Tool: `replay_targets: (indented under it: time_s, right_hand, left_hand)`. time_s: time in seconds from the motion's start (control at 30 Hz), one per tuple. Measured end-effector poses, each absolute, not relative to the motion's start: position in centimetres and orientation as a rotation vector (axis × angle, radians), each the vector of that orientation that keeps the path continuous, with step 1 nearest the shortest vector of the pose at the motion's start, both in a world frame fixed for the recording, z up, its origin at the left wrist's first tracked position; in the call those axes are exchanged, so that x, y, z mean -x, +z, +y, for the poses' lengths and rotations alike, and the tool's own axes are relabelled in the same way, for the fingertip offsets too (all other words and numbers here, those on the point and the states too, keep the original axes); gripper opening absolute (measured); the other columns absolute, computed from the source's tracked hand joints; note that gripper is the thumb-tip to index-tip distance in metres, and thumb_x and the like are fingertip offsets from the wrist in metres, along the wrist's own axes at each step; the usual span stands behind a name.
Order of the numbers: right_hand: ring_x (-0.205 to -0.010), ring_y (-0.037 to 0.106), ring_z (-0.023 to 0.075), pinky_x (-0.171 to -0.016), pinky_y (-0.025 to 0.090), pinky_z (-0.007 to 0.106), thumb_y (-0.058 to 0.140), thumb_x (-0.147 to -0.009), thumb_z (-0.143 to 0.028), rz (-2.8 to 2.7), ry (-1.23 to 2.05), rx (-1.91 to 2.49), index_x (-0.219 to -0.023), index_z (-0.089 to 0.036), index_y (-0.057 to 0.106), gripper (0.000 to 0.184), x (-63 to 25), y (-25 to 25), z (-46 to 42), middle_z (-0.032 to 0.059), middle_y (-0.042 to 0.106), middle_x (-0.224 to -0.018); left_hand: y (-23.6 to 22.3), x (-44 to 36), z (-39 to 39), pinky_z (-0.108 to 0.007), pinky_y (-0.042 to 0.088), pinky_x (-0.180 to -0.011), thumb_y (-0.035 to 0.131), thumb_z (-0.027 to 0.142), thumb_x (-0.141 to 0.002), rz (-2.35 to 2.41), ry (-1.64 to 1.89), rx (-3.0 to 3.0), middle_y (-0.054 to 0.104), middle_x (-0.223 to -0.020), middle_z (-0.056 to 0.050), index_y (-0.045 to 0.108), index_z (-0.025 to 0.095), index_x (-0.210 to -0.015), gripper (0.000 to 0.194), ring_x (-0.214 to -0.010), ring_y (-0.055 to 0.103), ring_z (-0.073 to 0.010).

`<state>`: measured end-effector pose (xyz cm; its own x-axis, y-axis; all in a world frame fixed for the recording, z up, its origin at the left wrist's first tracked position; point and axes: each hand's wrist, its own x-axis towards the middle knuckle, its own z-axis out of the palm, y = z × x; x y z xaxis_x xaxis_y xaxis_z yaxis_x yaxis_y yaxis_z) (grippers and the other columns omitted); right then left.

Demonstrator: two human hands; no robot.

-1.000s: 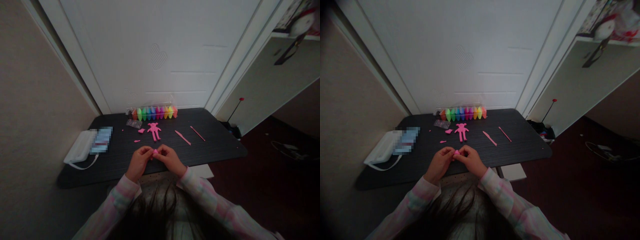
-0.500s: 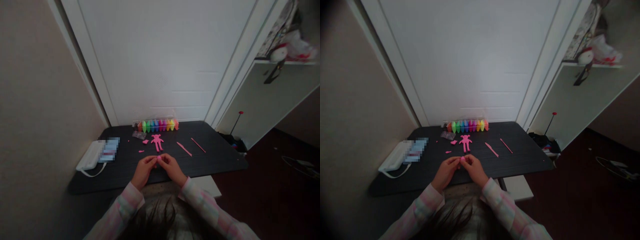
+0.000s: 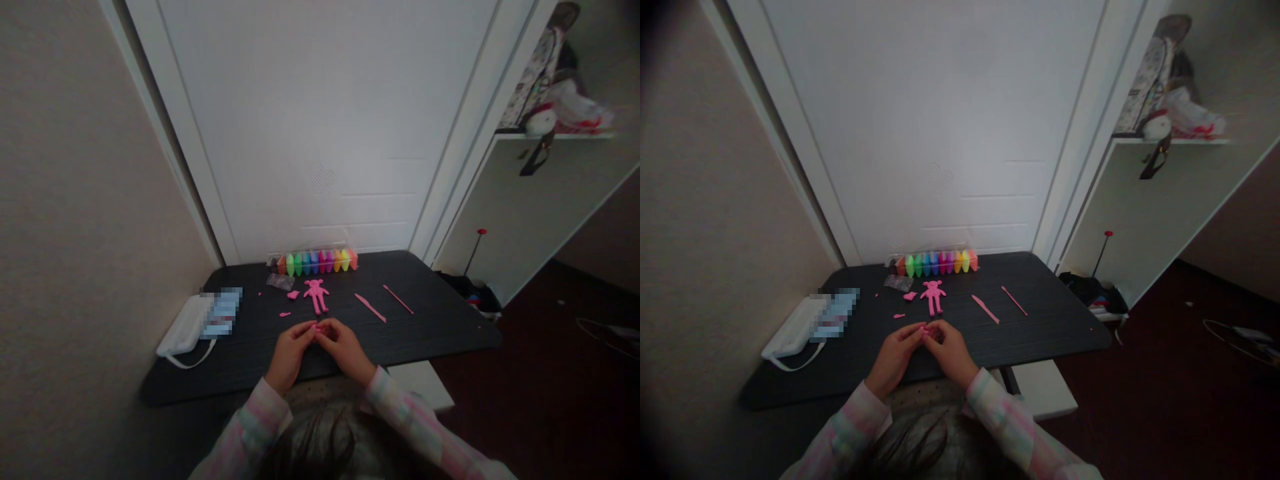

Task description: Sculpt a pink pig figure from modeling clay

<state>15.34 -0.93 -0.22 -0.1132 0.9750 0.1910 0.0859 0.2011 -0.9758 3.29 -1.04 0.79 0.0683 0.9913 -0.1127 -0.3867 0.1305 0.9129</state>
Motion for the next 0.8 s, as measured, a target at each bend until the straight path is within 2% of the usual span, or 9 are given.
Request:
replay_targets:
  time_s: [0.2, 0.37, 0.53, 0.67, 0.8]
  right_hand:
    - [-0.066, 0.052, 0.0106, -0.065, 0.042, 0.026, 0.062, -0.067, -0.027, -1.318, 1.203, 0.964, -0.093, -0.019, 0.049, 0.03, -15.5, -0.6, -0.8, -0.0024, 0.052, -0.072]
    - [-0.07, 0.053, 0.0122, -0.066, 0.042, 0.026, 0.059, -0.07, -0.029, -1.523, 1.098, 1.016, -0.09, -0.019, 0.06, 0.023, -15.9, -0.1, -1.1, 0.0011, 0.056, -0.078]
    - [-0.082, 0.055, 0.0154, -0.075, 0.042, 0.029, 0.054, -0.074, -0.03, -1.538, 1.02, 1.041, -0.09, -0.02, 0.063, 0.021, -16.0, 0.4, -1.3, 0.0038, 0.061, -0.087]
    - [-0.076, 0.057, 0.0147, -0.073, 0.044, 0.029, 0.057, -0.071, -0.03, -1.352, 1.096, 1.063, -0.088, -0.019, 0.059, 0.021, -15.8, 0.1, -1.0, 0.003, 0.062, -0.083]
    - [-0.074, 0.057, 0.0142, -0.072, 0.044, 0.029, 0.057, -0.071, -0.03, -1.306, 1.125, 1.051, -0.08, -0.018, 0.059, 0.016, -15.8, 0.0, -0.8, 0.0021, 0.062, -0.078]
  left_hand:
    - [1.1, -3.1, -1.2, -0.024, 0.043, -0.067, 0.07, 0.022, -0.055, 0.928, 1.22, -0.841, 0.064, -0.066, -0.003, 0.065, 0.011, -0.066, 0.016, -0.063, 0.056, -0.0115]
    - [1.3, -3.1, -1.4, -0.02, 0.041, -0.057, 0.07, 0.023, -0.055, 0.955, 1.237, -0.867, 0.059, -0.056, 0.0, 0.063, 0.011, -0.061, 0.015, -0.055, 0.05, -0.0081]
    - [1.4, -3.3, -1.4, -0.021, 0.043, -0.065, 0.07, 0.022, -0.055, 0.957, 1.304, -0.814, 0.061, -0.062, 0.0, 0.062, 0.012, -0.061, 0.014, -0.062, 0.054, -0.0088]
    - [1.6, -3.3, -1.4, -0.025, 0.044, -0.075, 0.07, 0.024, -0.057, 0.909, 1.243, -0.809, 0.064, -0.073, -0.003, 0.065, 0.012, -0.069, 0.018, -0.071, 0.056, -0.0114]
    - [1.7, -3.2, -1.5, -0.025, 0.044, -0.073, 0.071, 0.022, -0.056, 0.927, 1.198, -0.817, 0.065, -0.075, -0.004, 0.066, 0.011, -0.072, 0.019, -0.07, 0.056, -0.011]
